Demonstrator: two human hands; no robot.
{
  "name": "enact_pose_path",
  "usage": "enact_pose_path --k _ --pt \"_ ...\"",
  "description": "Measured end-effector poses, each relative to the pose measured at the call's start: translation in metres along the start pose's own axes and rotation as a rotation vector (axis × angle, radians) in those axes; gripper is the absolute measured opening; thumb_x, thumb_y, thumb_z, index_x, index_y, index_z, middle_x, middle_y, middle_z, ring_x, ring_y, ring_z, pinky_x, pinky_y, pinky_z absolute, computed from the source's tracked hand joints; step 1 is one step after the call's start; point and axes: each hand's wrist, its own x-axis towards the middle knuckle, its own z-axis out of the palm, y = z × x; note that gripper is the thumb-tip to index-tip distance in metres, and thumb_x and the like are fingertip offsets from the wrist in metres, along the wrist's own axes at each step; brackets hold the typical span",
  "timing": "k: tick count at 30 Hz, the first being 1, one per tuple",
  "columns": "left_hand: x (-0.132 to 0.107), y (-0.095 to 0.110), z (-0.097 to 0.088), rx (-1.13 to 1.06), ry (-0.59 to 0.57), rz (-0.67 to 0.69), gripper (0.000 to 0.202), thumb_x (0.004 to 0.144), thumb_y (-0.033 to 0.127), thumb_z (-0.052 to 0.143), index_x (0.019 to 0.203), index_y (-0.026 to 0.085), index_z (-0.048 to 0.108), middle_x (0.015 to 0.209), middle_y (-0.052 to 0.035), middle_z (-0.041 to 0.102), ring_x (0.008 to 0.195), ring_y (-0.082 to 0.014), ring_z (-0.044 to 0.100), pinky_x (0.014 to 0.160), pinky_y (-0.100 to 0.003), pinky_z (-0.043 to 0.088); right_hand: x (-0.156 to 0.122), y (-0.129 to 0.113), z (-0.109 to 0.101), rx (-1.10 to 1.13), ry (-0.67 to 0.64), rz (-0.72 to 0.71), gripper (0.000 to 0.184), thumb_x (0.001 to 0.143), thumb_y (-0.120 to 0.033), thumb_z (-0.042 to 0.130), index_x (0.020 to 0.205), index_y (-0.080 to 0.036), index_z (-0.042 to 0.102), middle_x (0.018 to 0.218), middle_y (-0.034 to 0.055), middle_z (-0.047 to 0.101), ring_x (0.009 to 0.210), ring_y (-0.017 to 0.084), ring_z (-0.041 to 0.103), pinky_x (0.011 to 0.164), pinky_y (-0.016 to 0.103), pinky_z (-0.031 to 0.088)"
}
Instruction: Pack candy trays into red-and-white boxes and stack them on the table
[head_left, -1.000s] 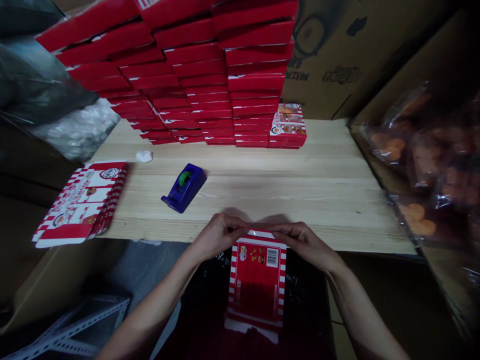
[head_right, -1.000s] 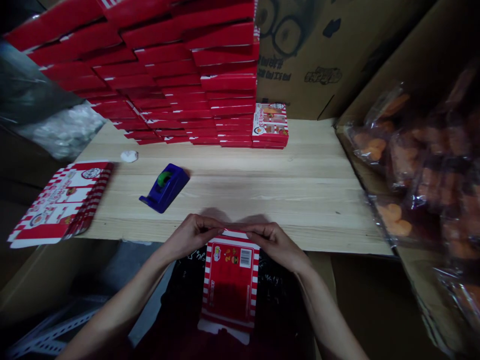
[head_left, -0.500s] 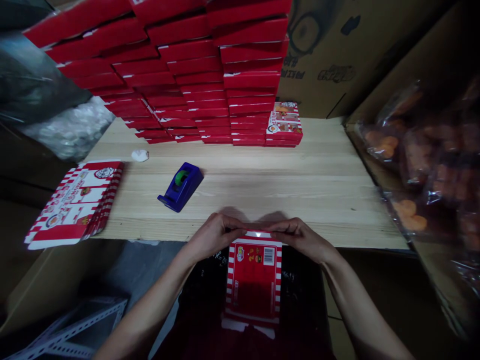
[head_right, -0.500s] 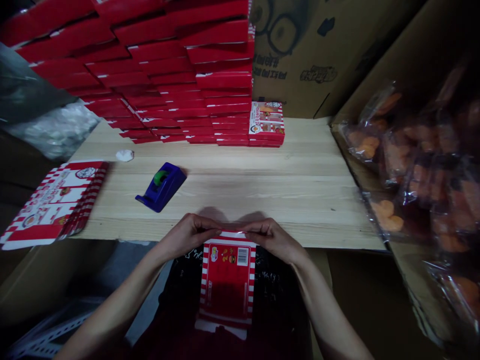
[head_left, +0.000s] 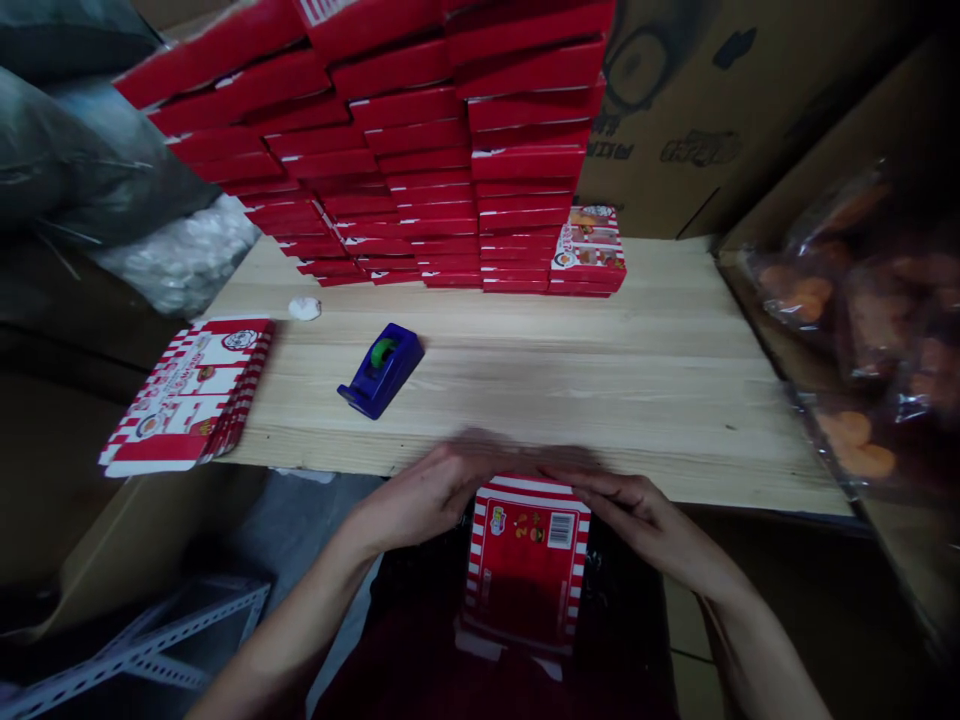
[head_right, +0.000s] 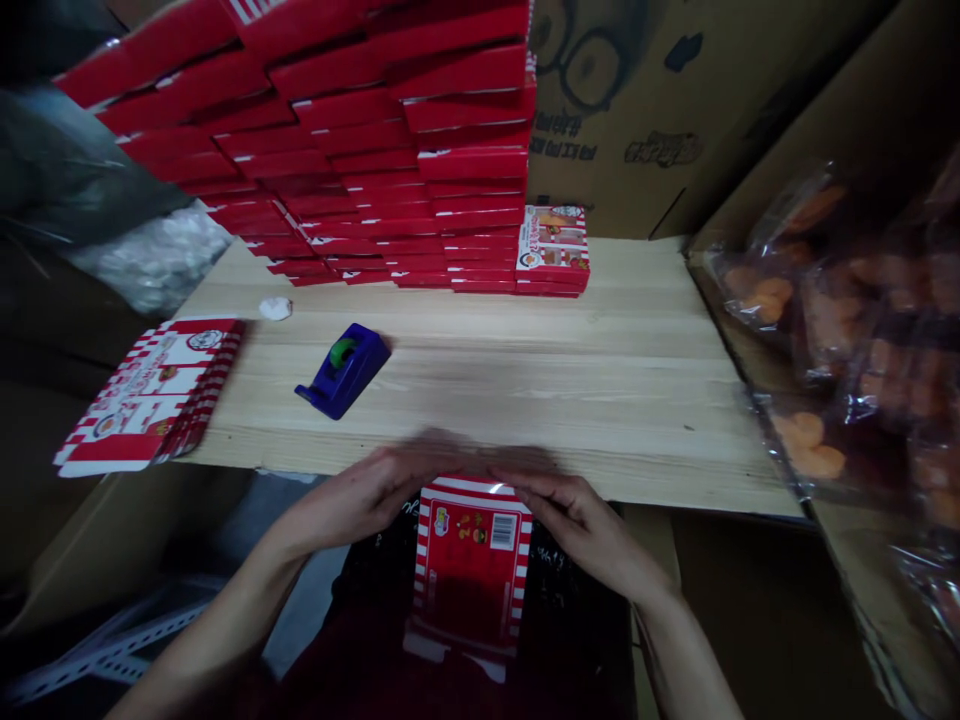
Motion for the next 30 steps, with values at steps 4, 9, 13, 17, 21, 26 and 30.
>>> enact_pose_path --k 4,9,13,17,21,26,30 --pt "-0.011 0.005 0.007 0.076 0.028 -0.038 0.053 0.102 0.017 0.055 0.153 0.032 0.048 0.152 -0.0055 0.060 0.145 -0.0246 0.051 0.120 -0.049 0.045 -0.006 -0.002 0.009 -0.052 0.022 -0.053 0.036 0.100 -0.041 0.063 0.136 -0.042 0.066 0.143 0.0012 0.067 0.138 0.029 0.058 0.121 0.059 0.040" --pt "-0.028 -0.003 0.033 0.066 0.173 -0.105 0.050 0.104 0.018 0.051 0.153 0.031 0.049 0.160 -0.0055 0.050 0.152 -0.0242 0.040 0.122 -0.054 0.041 -0.018 0.001 0.029 -0.166 0.130 -0.160 0.039 0.106 -0.031 0.053 0.142 -0.042 0.061 0.156 -0.0003 0.055 0.150 0.029 0.044 0.124 0.065 0.031" --pt "-0.032 -0.007 0.037 -0.099 0.211 -0.181 0.043 0.104 0.022 0.054 0.146 0.031 0.058 0.148 -0.0061 0.063 0.136 -0.0233 0.061 0.115 -0.047 0.051 -0.020 -0.003 0.034 -0.150 0.162 -0.143 0.040 0.104 -0.031 0.056 0.142 -0.043 0.060 0.151 0.0001 0.061 0.146 0.029 0.050 0.121 0.062 0.039" --pt "-0.029 -0.015 0.036 -0.252 0.351 -0.288 0.036 0.098 0.028 0.067 0.134 0.026 0.069 0.133 -0.0067 0.073 0.121 -0.0241 0.071 0.107 -0.043 0.057 -0.009 -0.004 0.028 -0.144 0.184 -0.095 0.037 0.103 -0.035 0.059 0.139 -0.043 0.063 0.142 0.0003 0.068 0.138 0.029 0.059 0.119 0.060 0.043" --pt "-0.032 -0.027 0.045 -0.194 0.383 -0.258 0.035 0.099 0.029 0.067 0.133 0.027 0.070 0.135 -0.0058 0.073 0.123 -0.0232 0.070 0.109 -0.043 0.055 -0.002 0.006 0.026 -0.119 0.167 -0.091 0.037 0.104 -0.036 0.058 0.140 -0.042 0.063 0.144 0.0008 0.067 0.141 0.030 0.056 0.120 0.062 0.039" --pt "-0.039 -0.034 0.054 -0.152 0.404 -0.237 0.035 0.098 0.029 0.067 0.133 0.027 0.070 0.137 -0.0056 0.071 0.126 -0.0240 0.068 0.111 -0.044 0.054 -0.005 0.018 0.033 -0.148 0.161 -0.143 0.036 0.106 -0.033 0.054 0.138 -0.041 0.065 0.148 0.0009 0.064 0.145 0.029 0.051 0.122 0.064 0.034" --pt "-0.041 -0.030 0.052 -0.221 0.434 -0.299 0.031 0.095 0.030 0.072 0.125 0.026 0.075 0.127 -0.0060 0.076 0.117 -0.0248 0.073 0.105 -0.043 0.058 -0.009 0.016 0.039 -0.172 0.170 -0.197 0.037 0.105 -0.031 0.054 0.139 -0.041 0.065 0.147 0.0020 0.065 0.145 0.029 0.050 0.122 0.065 0.035"
